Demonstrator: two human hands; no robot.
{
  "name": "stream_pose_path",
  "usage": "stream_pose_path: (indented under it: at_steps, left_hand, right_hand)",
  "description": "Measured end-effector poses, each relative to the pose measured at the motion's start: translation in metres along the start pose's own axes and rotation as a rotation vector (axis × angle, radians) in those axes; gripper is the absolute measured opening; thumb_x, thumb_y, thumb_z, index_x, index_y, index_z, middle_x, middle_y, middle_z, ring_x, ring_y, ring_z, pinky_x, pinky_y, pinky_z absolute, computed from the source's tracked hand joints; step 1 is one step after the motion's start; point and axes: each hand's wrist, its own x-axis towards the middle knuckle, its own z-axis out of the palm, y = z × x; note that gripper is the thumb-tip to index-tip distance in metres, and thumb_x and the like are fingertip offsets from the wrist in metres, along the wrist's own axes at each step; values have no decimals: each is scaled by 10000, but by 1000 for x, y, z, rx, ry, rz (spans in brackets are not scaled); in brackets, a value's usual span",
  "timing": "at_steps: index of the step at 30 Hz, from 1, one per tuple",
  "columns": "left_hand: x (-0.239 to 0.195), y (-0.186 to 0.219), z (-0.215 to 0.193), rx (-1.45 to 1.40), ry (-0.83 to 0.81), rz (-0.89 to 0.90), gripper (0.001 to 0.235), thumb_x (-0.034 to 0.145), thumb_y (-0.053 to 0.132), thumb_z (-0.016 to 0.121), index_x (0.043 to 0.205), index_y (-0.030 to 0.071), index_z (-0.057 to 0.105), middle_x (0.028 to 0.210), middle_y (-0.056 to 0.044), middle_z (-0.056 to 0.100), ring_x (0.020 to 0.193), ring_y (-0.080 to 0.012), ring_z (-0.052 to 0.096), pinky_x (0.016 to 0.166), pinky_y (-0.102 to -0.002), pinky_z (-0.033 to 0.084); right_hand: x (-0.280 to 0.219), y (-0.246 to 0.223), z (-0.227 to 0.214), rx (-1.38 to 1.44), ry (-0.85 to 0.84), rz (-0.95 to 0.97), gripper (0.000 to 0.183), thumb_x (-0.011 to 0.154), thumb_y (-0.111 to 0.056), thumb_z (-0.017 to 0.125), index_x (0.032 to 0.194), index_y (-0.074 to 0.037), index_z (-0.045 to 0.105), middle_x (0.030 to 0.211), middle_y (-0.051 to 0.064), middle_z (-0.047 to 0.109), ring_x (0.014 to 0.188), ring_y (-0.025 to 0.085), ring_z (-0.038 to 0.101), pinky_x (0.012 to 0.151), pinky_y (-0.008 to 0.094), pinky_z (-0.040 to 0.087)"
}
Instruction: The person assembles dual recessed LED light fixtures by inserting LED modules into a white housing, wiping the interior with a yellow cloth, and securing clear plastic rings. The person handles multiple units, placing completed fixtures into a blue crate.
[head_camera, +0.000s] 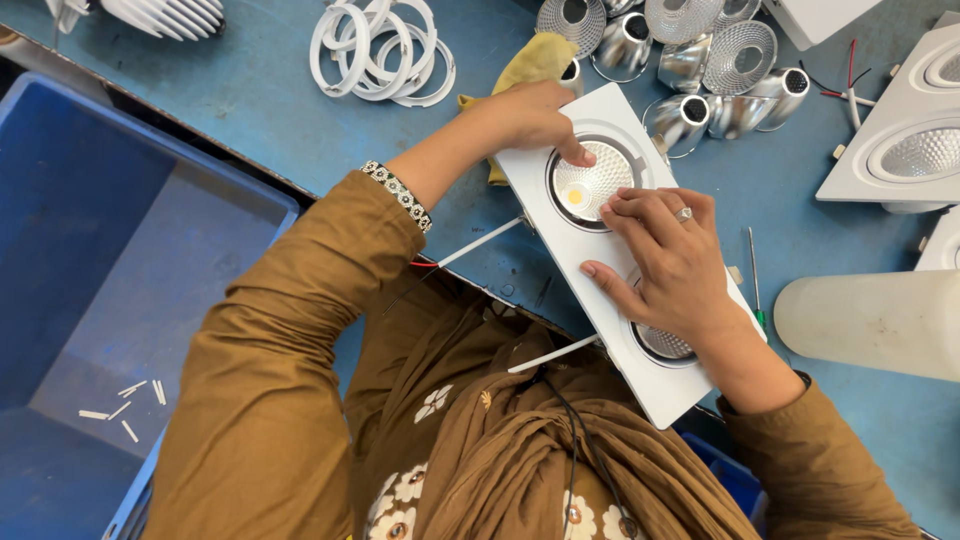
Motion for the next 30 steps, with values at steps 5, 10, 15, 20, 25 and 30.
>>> stream_pose_path:
  at_steps: [5, 10, 15, 20, 25, 30]
  left_hand:
    - [-3, -1, 0, -91, 9, 19, 611, 583, 439, 898, 1038, 69, 726, 1039, -103, 762, 921, -233, 747, 789, -339, 561]
    - [-7, -4, 3, -83, 27, 30, 592, 597, 469, 884, 1007, 72, 725, 1010, -102, 766, 912, -239, 755, 783, -357, 565]
    - [-7, 2, 2, 0, 45, 29, 605, 588, 516, 885, 1007, 106, 733, 1000, -85, 765, 928, -241, 738, 804, -371, 549]
    - [-9, -5, 6, 37, 102, 71, 621, 590, 540, 887, 997, 98, 732, 1029, -100, 753, 945, -253, 731, 807, -383, 548]
    - [-7, -14, 9, -35, 91, 164, 681, 662, 579, 854, 1097, 77, 699, 1070, -113, 745, 965, -238, 737, 820, -352, 565]
    - [-7, -22, 9, -239, -31, 208, 636, 796, 531, 780, 1189, 49, 645, 1098, -113, 743, 976, -208, 737, 812, -324, 579]
  right_hand:
    - [1, 1, 1, -6, -35, 5, 518, 879, -398, 747, 1192, 12, 698, 1157, 89, 652, 1175, 248, 618, 1030, 436, 377]
    - [4, 1, 1, 1, -69, 8, 505, 893, -389, 742, 1193, 14, 693, 1162, 88, 651, 1188, 254, 612, 1006, 427, 385]
    - [7, 2, 0, 48, -85, -2, 490, 884, -358, 741, 1182, 26, 687, 1185, 105, 649, 1183, 248, 611, 1018, 435, 382]
    - [5, 1, 2, 122, -102, -46, 434, 899, -300, 733, 1189, 19, 688, 1214, 98, 651, 1273, 235, 615, 1073, 423, 373]
    - [3, -4, 3, 89, -23, -9, 380, 913, -300, 744, 1173, -24, 707, 1183, 73, 671, 1252, 229, 625, 1080, 447, 355]
    - [-4, -9, 2, -25, 35, 80, 282, 898, -308, 772, 1084, -99, 740, 1119, 26, 689, 1177, 195, 644, 1104, 501, 323]
